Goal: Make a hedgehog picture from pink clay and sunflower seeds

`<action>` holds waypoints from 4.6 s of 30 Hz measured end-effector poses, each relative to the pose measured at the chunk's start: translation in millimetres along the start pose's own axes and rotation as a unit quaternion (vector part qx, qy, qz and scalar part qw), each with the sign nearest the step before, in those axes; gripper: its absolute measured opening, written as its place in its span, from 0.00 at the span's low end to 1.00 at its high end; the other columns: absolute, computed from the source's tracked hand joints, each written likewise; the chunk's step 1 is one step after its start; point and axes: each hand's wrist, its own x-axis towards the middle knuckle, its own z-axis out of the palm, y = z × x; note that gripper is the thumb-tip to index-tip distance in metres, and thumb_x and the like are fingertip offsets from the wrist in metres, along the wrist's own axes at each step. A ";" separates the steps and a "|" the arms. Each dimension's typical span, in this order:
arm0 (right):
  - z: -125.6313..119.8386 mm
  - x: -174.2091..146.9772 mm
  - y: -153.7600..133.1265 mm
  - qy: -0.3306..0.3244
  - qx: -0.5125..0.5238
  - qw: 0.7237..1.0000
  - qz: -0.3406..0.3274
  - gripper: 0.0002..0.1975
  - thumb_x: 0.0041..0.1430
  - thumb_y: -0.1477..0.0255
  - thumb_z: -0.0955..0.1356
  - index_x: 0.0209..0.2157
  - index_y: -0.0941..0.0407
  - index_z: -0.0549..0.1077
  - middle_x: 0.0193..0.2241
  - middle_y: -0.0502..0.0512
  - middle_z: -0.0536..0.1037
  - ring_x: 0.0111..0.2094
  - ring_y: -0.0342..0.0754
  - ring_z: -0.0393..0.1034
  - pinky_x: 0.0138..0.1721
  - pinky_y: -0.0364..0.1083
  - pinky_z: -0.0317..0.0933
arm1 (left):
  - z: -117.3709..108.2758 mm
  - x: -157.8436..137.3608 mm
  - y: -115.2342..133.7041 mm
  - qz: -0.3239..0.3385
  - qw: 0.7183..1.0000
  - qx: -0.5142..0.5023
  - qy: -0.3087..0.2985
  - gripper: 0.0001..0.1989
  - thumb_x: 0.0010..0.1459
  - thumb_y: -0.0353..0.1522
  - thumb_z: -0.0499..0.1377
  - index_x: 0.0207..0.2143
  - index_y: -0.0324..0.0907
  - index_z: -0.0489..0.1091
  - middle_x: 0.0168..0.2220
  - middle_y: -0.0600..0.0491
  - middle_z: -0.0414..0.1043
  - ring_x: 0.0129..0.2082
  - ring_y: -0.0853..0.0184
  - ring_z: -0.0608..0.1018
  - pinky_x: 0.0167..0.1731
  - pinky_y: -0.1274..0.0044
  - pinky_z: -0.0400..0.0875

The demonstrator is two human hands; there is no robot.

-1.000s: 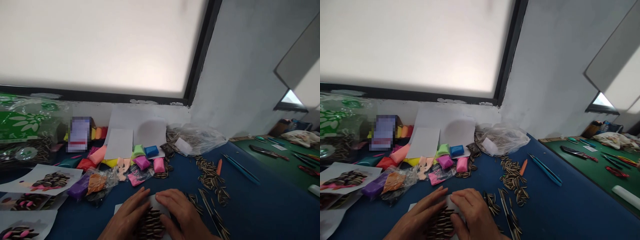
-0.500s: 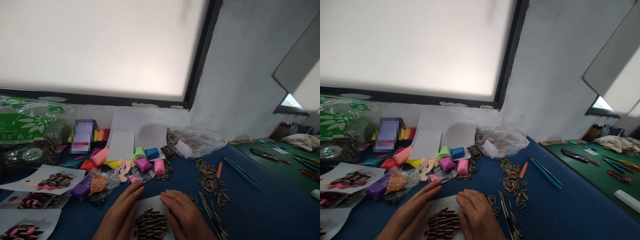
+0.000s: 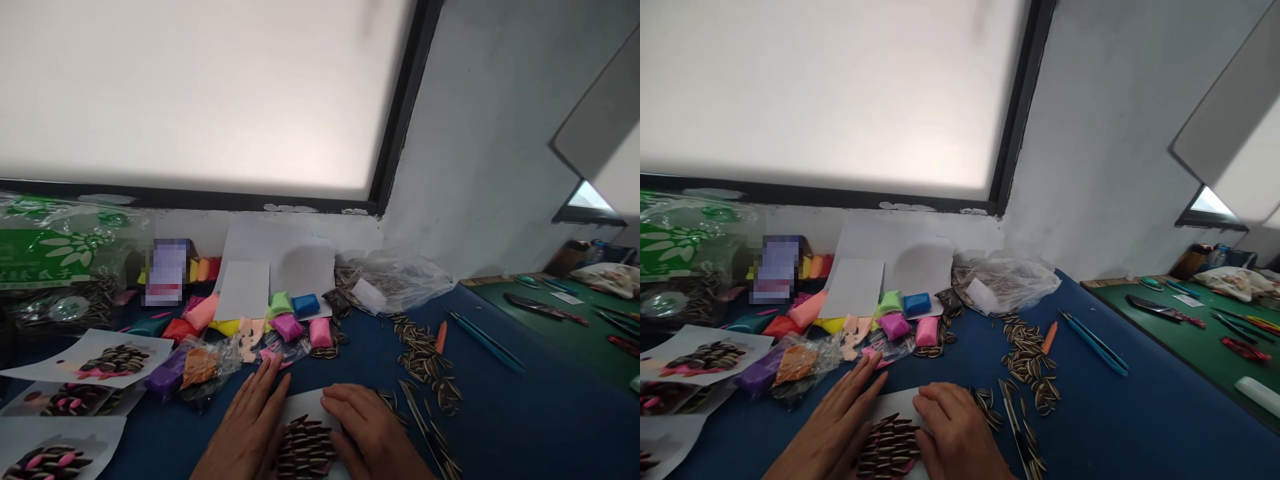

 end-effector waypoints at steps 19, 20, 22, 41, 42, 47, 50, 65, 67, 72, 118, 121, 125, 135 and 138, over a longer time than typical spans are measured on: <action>1.1 -5.8 17.1 -0.025 -0.166 0.986 -0.001 0.32 0.56 0.87 0.61 0.62 0.57 0.66 0.58 0.67 0.73 0.57 0.60 0.70 0.53 0.58 0.70 | -5.3 -2.5 2.6 -0.107 0.983 -0.147 0.018 0.26 0.75 0.37 0.39 0.72 0.62 0.40 0.72 0.58 0.45 0.68 0.53 0.60 0.57 0.63 0.71; 2.4 -7.2 19.5 -0.030 -0.190 0.981 -0.002 0.33 0.56 0.87 0.61 0.63 0.57 0.64 0.59 0.68 0.72 0.57 0.62 0.70 0.52 0.58 0.71 | -6.4 -2.4 0.5 -0.101 0.983 -0.153 0.017 0.27 0.75 0.38 0.41 0.72 0.61 0.40 0.72 0.57 0.45 0.68 0.53 0.60 0.57 0.63 0.71; 4.0 -10.0 22.8 -0.032 -0.221 0.975 -0.011 0.34 0.58 0.85 0.62 0.66 0.57 0.61 0.60 0.70 0.71 0.58 0.64 0.70 0.50 0.59 0.72 | -6.0 -2.1 -5.2 -0.080 0.987 -0.140 0.017 0.30 0.73 0.40 0.47 0.72 0.59 0.38 0.72 0.54 0.45 0.68 0.50 0.60 0.56 0.62 0.72; -14.4 6.8 39.8 -0.009 -0.329 0.944 -0.020 0.29 0.46 0.93 0.64 0.49 0.61 0.78 0.51 0.68 0.78 0.50 0.59 0.76 0.47 0.52 0.73 | 30.3 -6.7 -15.2 -0.056 0.998 0.007 0.039 0.38 0.64 0.32 0.56 0.73 0.49 0.43 0.69 0.45 0.55 0.65 0.46 0.66 0.58 0.61 0.70; -13.6 6.5 39.1 -0.009 -0.320 0.947 -0.016 0.27 0.47 0.93 0.65 0.47 0.60 0.78 0.50 0.67 0.79 0.49 0.58 0.76 0.47 0.52 0.73 | 31.8 -6.9 -18.6 -0.057 0.998 0.008 0.031 0.36 0.64 0.32 0.55 0.72 0.48 0.49 0.69 0.45 0.57 0.64 0.47 0.68 0.57 0.62 0.72; -11.0 7.9 40.0 -0.023 -0.312 0.950 -0.009 0.23 0.51 0.92 0.66 0.44 0.59 0.78 0.47 0.63 0.80 0.45 0.55 0.77 0.45 0.49 0.71 | 19.8 -0.9 -23.8 -0.087 0.994 -0.031 0.055 0.31 0.65 0.24 0.46 0.69 0.48 0.55 0.66 0.50 0.64 0.64 0.56 0.69 0.57 0.67 0.72; -14.3 9.9 42.3 -0.029 -0.316 0.948 0.007 0.21 0.52 0.92 0.65 0.42 0.59 0.79 0.46 0.64 0.80 0.44 0.55 0.76 0.44 0.49 0.70 | 1.8 12.5 -19.9 -0.083 0.996 -0.024 0.039 0.27 0.66 0.25 0.44 0.64 0.47 0.65 0.60 0.48 0.72 0.57 0.56 0.76 0.51 0.68 0.76; -23.8 12.7 24.4 -0.052 -0.244 0.968 0.027 0.19 0.57 0.89 0.63 0.43 0.60 0.79 0.48 0.62 0.79 0.49 0.54 0.73 0.51 0.51 0.66 | -48.5 58.4 -10.8 -0.109 0.980 -0.156 0.051 0.19 0.67 0.34 0.45 0.33 0.43 0.75 0.40 0.44 0.75 0.42 0.53 0.74 0.44 0.64 0.68; -21.6 12.6 24.8 -0.057 -0.234 0.970 0.029 0.20 0.56 0.89 0.63 0.44 0.59 0.79 0.48 0.62 0.79 0.48 0.54 0.73 0.51 0.50 0.66 | -52.3 58.3 -13.5 -0.150 0.962 -0.214 0.079 0.18 0.67 0.40 0.46 0.35 0.45 0.73 0.38 0.47 0.75 0.42 0.54 0.75 0.44 0.67 0.69; -19.7 12.9 29.7 -0.062 -0.223 0.971 0.053 0.21 0.55 0.90 0.63 0.44 0.60 0.79 0.45 0.64 0.80 0.45 0.57 0.75 0.47 0.52 0.68 | -49.2 60.6 -13.5 -0.258 0.876 -0.400 0.074 0.24 0.61 0.54 0.50 0.30 0.44 0.68 0.26 0.54 0.70 0.27 0.61 0.76 0.29 0.72 0.74; -33.2 21.9 -16.5 -0.014 0.436 0.879 0.194 0.23 0.60 0.50 0.69 0.29 0.59 0.75 0.26 0.53 0.76 0.29 0.46 0.69 0.34 0.44 0.61 | -53.9 71.4 36.3 -0.237 0.771 -0.578 -0.123 0.28 0.45 0.57 0.67 0.30 0.39 0.75 0.23 0.54 0.75 0.20 0.71 0.71 0.19 0.81 0.64; -31.9 21.4 -15.5 -0.015 0.448 0.869 0.208 0.21 0.59 0.53 0.70 0.30 0.59 0.75 0.27 0.53 0.77 0.28 0.45 0.69 0.33 0.44 0.61 | -53.6 72.1 35.5 -0.245 0.768 -0.577 -0.130 0.28 0.43 0.57 0.67 0.29 0.39 0.74 0.22 0.55 0.75 0.19 0.71 0.71 0.18 0.81 0.65; -31.0 20.5 -15.0 -0.012 0.449 0.867 0.215 0.20 0.59 0.54 0.70 0.30 0.59 0.75 0.27 0.53 0.77 0.28 0.45 0.70 0.32 0.44 0.60 | -48.6 71.5 32.6 -0.252 0.766 -0.578 -0.128 0.24 0.42 0.52 0.69 0.29 0.41 0.71 0.19 0.58 0.72 0.18 0.72 0.70 0.17 0.82 0.65; -31.5 19.4 -22.5 -0.039 0.488 0.843 0.221 0.21 0.53 0.54 0.75 0.32 0.59 0.76 0.27 0.52 0.77 0.28 0.44 0.70 0.32 0.43 0.62 | -44.4 68.3 36.7 -0.266 0.775 -0.561 -0.121 0.25 0.43 0.54 0.66 0.24 0.44 0.63 0.14 0.63 0.63 0.11 0.75 0.65 0.08 0.85 0.58; -32.2 20.1 -23.8 -0.036 0.486 0.848 0.210 0.24 0.56 0.50 0.72 0.31 0.59 0.76 0.27 0.53 0.77 0.28 0.44 0.70 0.32 0.43 0.62 | -47.5 69.3 38.5 -0.262 0.777 -0.558 -0.129 0.27 0.44 0.57 0.64 0.24 0.43 0.65 0.15 0.61 0.64 0.11 0.74 0.67 0.08 0.84 0.59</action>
